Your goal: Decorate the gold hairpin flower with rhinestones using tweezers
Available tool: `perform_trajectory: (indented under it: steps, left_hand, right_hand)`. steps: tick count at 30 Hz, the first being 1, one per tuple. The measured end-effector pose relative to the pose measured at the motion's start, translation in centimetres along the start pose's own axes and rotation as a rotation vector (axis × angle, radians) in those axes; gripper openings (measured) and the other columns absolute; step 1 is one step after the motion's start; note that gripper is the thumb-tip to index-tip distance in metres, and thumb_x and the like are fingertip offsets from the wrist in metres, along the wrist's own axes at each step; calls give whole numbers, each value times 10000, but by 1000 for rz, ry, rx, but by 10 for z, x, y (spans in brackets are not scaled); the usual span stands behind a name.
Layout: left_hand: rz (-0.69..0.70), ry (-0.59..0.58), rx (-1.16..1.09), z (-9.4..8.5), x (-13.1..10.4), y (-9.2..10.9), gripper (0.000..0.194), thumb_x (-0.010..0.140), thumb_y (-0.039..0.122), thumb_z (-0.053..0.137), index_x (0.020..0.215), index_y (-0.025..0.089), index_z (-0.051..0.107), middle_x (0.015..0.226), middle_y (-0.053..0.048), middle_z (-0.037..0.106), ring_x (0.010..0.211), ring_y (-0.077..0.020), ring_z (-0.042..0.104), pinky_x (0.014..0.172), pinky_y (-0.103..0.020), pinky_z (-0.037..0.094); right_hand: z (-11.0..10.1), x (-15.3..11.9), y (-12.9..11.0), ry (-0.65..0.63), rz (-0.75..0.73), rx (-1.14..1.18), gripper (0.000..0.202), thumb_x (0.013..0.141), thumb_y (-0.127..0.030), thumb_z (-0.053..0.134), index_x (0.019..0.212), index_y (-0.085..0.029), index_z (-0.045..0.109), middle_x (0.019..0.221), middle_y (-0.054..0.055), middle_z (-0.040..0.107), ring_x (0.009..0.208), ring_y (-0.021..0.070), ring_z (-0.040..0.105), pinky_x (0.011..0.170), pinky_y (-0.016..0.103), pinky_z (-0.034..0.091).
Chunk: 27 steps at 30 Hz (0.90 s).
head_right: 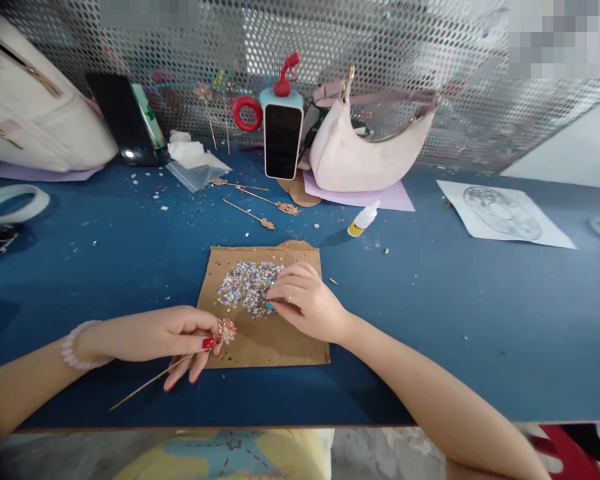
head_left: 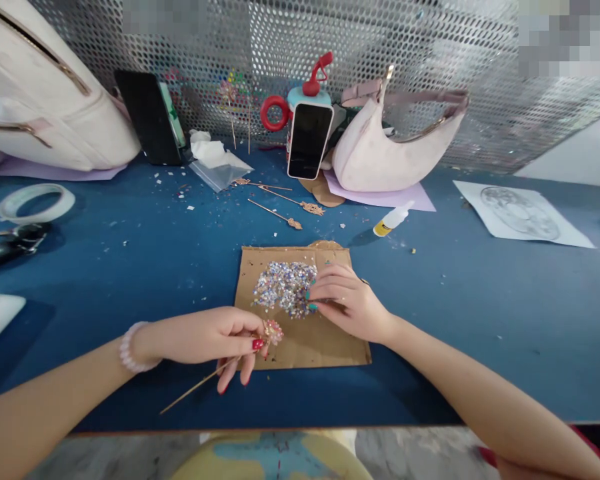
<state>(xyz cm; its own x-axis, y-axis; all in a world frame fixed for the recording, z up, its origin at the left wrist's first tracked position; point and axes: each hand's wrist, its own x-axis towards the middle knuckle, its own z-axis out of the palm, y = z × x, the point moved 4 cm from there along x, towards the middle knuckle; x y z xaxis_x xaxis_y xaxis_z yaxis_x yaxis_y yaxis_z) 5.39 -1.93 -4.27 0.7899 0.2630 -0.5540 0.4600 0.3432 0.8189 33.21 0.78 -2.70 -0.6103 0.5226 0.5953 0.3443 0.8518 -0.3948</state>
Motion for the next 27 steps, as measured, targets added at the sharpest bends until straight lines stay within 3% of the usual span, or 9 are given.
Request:
perform_trajectory:
  steps: [7,13,21,27]
  left_hand:
    - [9,11,-33,0,0,1,444,1117,694,721,1071,269,602,881,3,825,549,-132,724,565,-281,456]
    - [16,11,-59,-1,1,-1,492,1102,742,740,1059,270,605,858,7,813,573,-141,733,569,-286,494]
    - [16,26,-57,-5,-2,-4,371,1149,615,718,1090,270,594,887,3,832,618,-158,790,594,-292,507]
    - [-1,13,-26,-4,-6,-1,391,1200,640,672,1138,258,620,979,-45,867,678,-174,823,610,-291,485]
  right_hand:
    - [-3,0,3,-14,22,27,148,1218,-218,694,1143,-263,814,967,49,900,1028,252,879,966,455,744]
    - [-11,0,5,-56,68,41,163,1205,-215,709,1137,-271,847,951,49,896,1028,260,883,989,472,753]
    - [-19,-2,17,-19,132,48,155,1169,-191,745,1130,-264,875,1000,65,907,1013,276,881,975,494,756]
    - [-20,-3,18,0,137,63,163,1158,-152,747,1127,-255,870,990,57,902,1011,264,870,968,469,740]
